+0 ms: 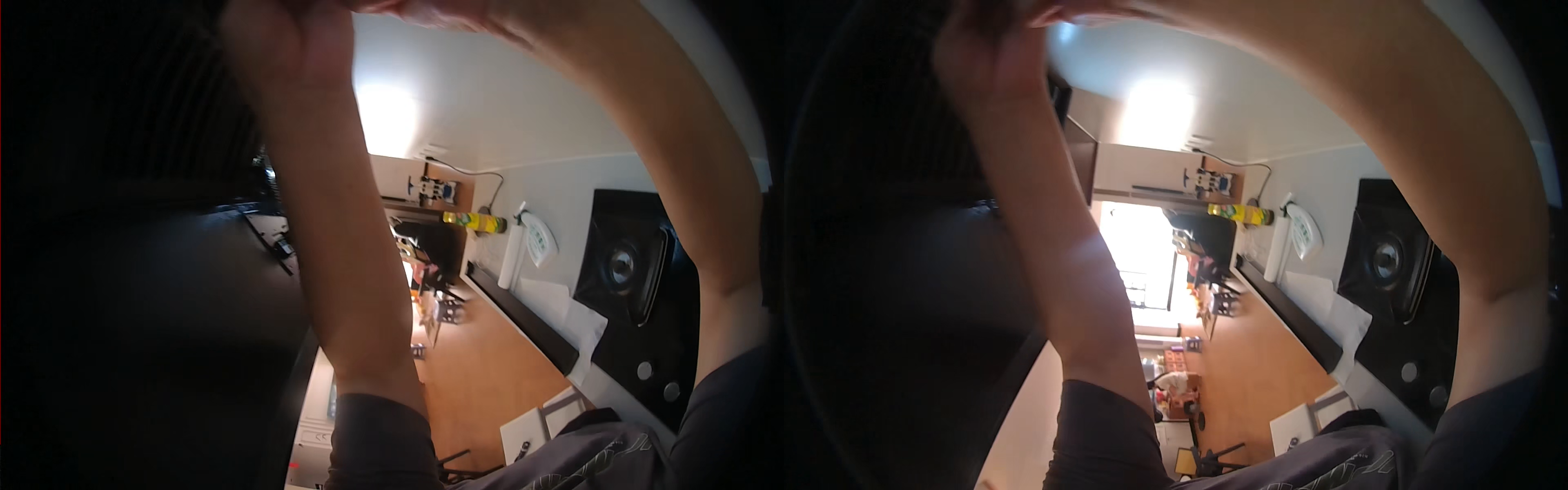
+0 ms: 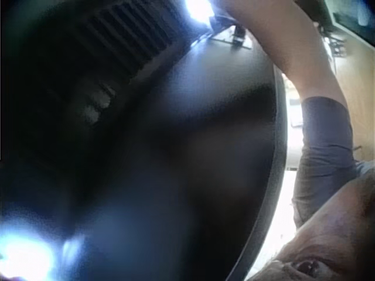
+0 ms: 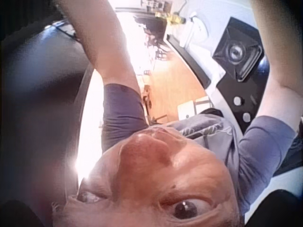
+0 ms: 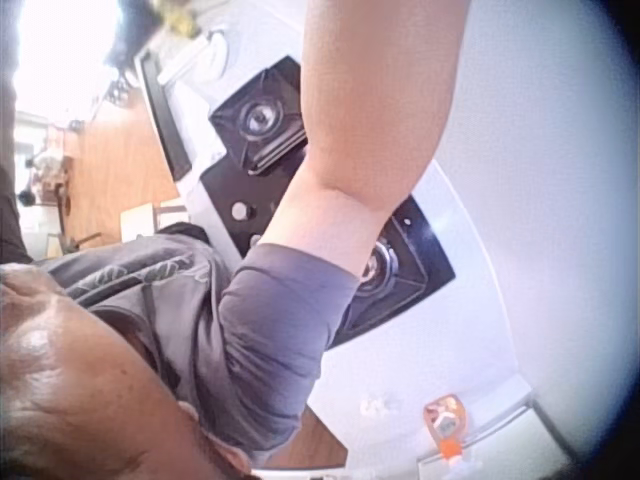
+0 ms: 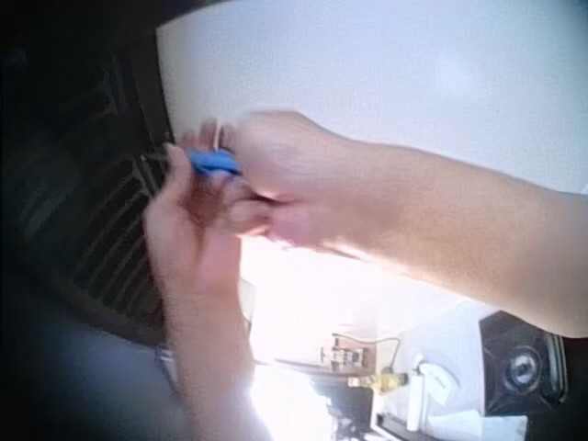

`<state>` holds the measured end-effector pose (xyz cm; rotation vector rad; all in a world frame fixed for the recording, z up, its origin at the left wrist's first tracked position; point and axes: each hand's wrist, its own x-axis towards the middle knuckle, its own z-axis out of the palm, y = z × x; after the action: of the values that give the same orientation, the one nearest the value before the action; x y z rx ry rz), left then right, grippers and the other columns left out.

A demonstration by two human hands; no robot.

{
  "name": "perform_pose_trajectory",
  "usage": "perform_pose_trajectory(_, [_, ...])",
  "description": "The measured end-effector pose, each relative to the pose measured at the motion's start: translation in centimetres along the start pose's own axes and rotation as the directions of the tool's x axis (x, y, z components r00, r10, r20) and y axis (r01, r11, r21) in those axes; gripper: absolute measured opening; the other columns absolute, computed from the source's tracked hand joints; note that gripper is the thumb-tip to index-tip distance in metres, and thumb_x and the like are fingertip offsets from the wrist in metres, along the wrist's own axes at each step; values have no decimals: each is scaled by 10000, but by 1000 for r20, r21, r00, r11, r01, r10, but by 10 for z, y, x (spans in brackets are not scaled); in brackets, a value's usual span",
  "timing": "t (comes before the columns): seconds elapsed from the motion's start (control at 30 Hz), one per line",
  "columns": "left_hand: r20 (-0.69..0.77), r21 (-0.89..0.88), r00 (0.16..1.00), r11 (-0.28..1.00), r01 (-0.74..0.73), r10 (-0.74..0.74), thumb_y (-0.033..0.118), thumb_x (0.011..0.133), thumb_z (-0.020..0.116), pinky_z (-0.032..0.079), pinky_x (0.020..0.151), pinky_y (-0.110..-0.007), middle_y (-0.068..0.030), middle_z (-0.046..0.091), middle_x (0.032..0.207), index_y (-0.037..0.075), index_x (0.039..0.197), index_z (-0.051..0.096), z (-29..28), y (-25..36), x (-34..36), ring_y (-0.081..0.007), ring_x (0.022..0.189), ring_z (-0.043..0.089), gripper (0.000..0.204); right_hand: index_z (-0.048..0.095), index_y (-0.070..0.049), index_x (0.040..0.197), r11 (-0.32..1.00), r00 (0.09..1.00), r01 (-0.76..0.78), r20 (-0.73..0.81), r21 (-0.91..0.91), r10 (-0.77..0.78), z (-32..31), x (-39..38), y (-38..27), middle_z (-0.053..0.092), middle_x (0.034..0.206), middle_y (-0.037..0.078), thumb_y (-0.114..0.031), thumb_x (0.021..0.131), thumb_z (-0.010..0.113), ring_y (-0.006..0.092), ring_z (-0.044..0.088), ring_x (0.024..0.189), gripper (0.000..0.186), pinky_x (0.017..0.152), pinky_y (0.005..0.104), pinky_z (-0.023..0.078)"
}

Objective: Replacing or repairing a part on a kitchen range hood using a screwdriver.

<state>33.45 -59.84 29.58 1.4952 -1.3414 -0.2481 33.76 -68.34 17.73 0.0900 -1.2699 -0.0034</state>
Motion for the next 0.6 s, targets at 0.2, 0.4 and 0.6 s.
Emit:
perform_pose_trajectory(0.2, [-185, 53, 983, 998, 22, -12, 146, 937, 578, 489, 901, -333, -82, 623, 954, 14, 999, 588, -29, 13, 14, -169, 942, 607, 146, 490, 54, 1055, 26, 819, -82, -82, -996, -567, 35, 25, 15, 500, 678, 98, -202, 999, 367, 186, 479, 518, 289, 460, 297, 445])
perform_pose_trajectory(0.4, [-165, 55, 986, 998, -26, 34, 160, 921, 605, 476, 892, -312, -94, 626, 1018, 26, 1005, 589, 12, 3, -5, -169, 968, 604, 159, 461, 49, 1042, 988, 958, 20, -279, -155, -63, 20, 13, -3, 503, 687, 64, -197, 1009, 373, 197, 491, 507, 263, 501, 308, 472])
perform_pose_trajectory(0.6, [-122, 70, 992, 998, -8, 17, 167, 926, 597, 478, 901, -314, -96, 625, 1022, 24, 1069, 571, -24, 9, 12, -184, 987, 606, 204, 461, 60, 1029, -731, 428, 320, 780, -603, -457, 8, 26, 22, 596, 784, 142, -257, 1006, 424, 263, 624, 658, 320, 602, 350, 524])
